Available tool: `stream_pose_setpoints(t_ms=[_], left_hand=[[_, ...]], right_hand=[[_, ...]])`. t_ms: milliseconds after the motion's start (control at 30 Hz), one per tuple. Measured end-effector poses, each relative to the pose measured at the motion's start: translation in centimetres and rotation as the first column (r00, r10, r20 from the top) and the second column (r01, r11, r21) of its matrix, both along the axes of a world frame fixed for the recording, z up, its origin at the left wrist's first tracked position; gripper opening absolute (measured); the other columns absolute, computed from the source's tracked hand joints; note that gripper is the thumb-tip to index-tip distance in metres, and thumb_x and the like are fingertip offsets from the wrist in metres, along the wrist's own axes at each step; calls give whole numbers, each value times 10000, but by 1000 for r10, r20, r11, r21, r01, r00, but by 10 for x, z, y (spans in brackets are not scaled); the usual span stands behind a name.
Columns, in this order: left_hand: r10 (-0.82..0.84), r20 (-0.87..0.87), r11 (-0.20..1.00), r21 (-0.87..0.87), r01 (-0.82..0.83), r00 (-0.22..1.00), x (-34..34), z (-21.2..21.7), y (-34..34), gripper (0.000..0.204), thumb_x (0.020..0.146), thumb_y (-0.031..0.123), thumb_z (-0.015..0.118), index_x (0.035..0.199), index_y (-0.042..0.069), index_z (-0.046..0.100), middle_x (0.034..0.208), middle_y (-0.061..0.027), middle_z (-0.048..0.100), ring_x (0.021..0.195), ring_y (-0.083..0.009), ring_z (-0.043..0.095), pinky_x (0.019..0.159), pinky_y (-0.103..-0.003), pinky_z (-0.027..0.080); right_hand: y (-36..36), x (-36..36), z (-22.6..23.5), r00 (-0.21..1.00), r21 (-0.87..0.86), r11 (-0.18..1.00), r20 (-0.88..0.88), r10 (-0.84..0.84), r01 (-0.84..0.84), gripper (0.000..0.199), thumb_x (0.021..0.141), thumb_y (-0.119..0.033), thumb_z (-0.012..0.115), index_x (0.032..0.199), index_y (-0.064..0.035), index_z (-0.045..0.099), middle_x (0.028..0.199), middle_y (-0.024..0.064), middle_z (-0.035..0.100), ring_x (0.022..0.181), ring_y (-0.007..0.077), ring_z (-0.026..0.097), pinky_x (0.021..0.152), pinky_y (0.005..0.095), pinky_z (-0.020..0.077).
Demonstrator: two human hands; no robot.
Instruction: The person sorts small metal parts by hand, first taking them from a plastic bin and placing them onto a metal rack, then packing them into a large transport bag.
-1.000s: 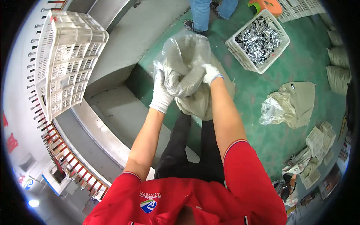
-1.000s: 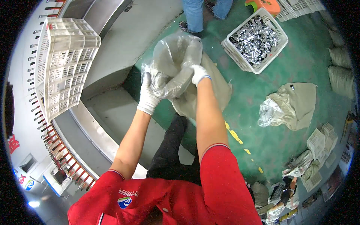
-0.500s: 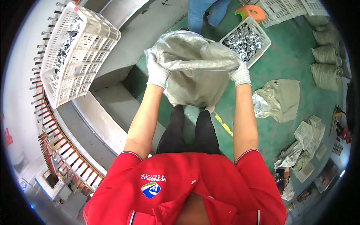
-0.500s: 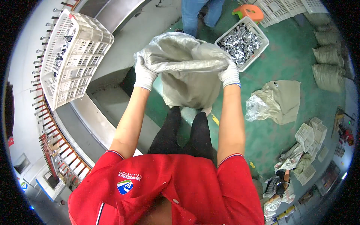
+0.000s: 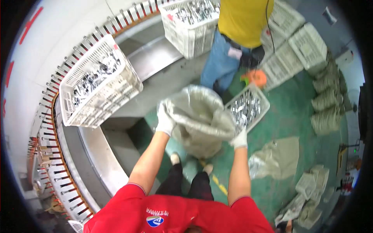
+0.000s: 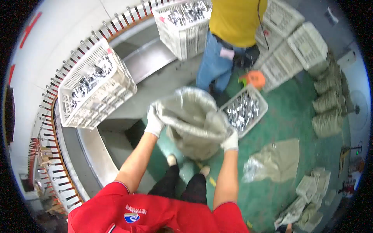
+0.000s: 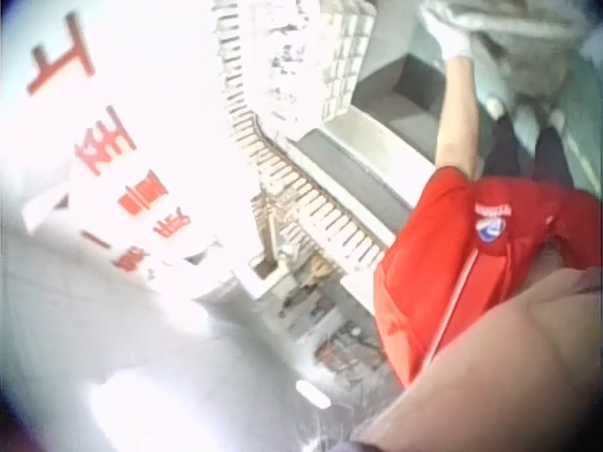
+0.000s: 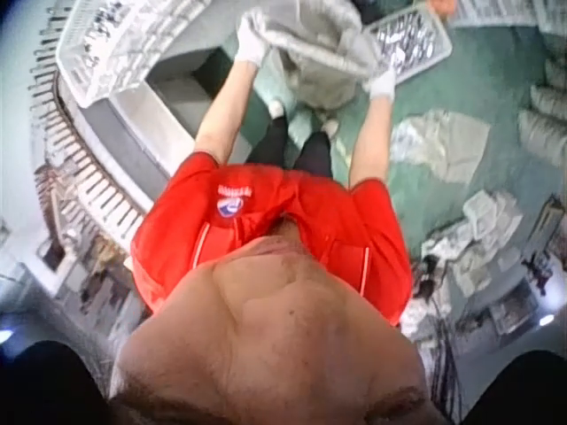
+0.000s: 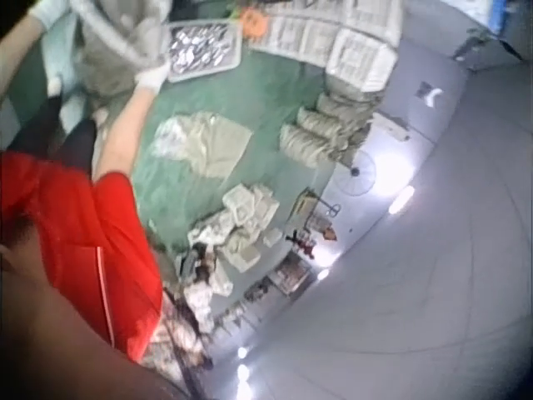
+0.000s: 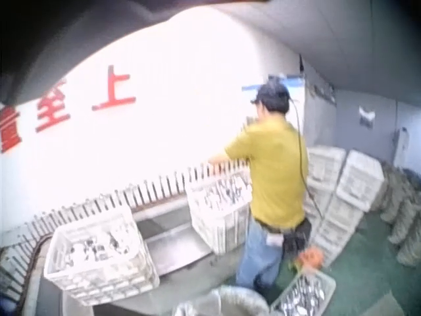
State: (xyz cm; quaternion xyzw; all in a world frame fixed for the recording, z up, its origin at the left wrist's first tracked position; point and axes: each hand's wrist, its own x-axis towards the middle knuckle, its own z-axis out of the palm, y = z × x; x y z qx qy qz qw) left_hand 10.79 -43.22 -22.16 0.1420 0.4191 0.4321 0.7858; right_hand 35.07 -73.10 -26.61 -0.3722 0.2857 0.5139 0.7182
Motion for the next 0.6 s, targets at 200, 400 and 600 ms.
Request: stream_pose_setpoints(t_ms=[200, 400, 600], left_hand=[[-91, 89, 975, -196, 107, 992, 15, 24, -9, 662, 1075, 606, 465, 1477, 88, 556, 1494, -160, 597, 1381, -409, 529, 1210, -580, 388], [-141, 142, 969, -185, 167, 980, 31, 19, -2, 615, 1090, 569, 470, 1462, 88, 566, 1464, -160, 617, 1346, -388, 565, 1188, -564, 427], [-174, 208, 972, -120, 202, 963, 27, 22, 21, 655, 1068, 549, 523, 1513, 68, 523, 1542, -173, 563, 1419, -423, 506, 1235, -603, 350]], right_hand=[[-14, 2, -42, 856, -117, 859, 88, 509, -498, 532, 1006, -360, 636, 1451, -75, 580, 1374, 190, 672, 1137, 368, 697, 959, 557, 597], [-50, 44, -122, 983, 107, 978, -71, -172, 179, 621, 1013, -499, 625, 1494, -120, 527, 1445, 199, 617, 1292, 423, 605, 1057, 644, 523], [-5, 53, -77, 960, 89, 967, -175, -219, 237, 817, 983, -646, 600, 1579, -118, 419, 1627, 199, 412, 1435, 476, 443, 1154, 689, 406]])
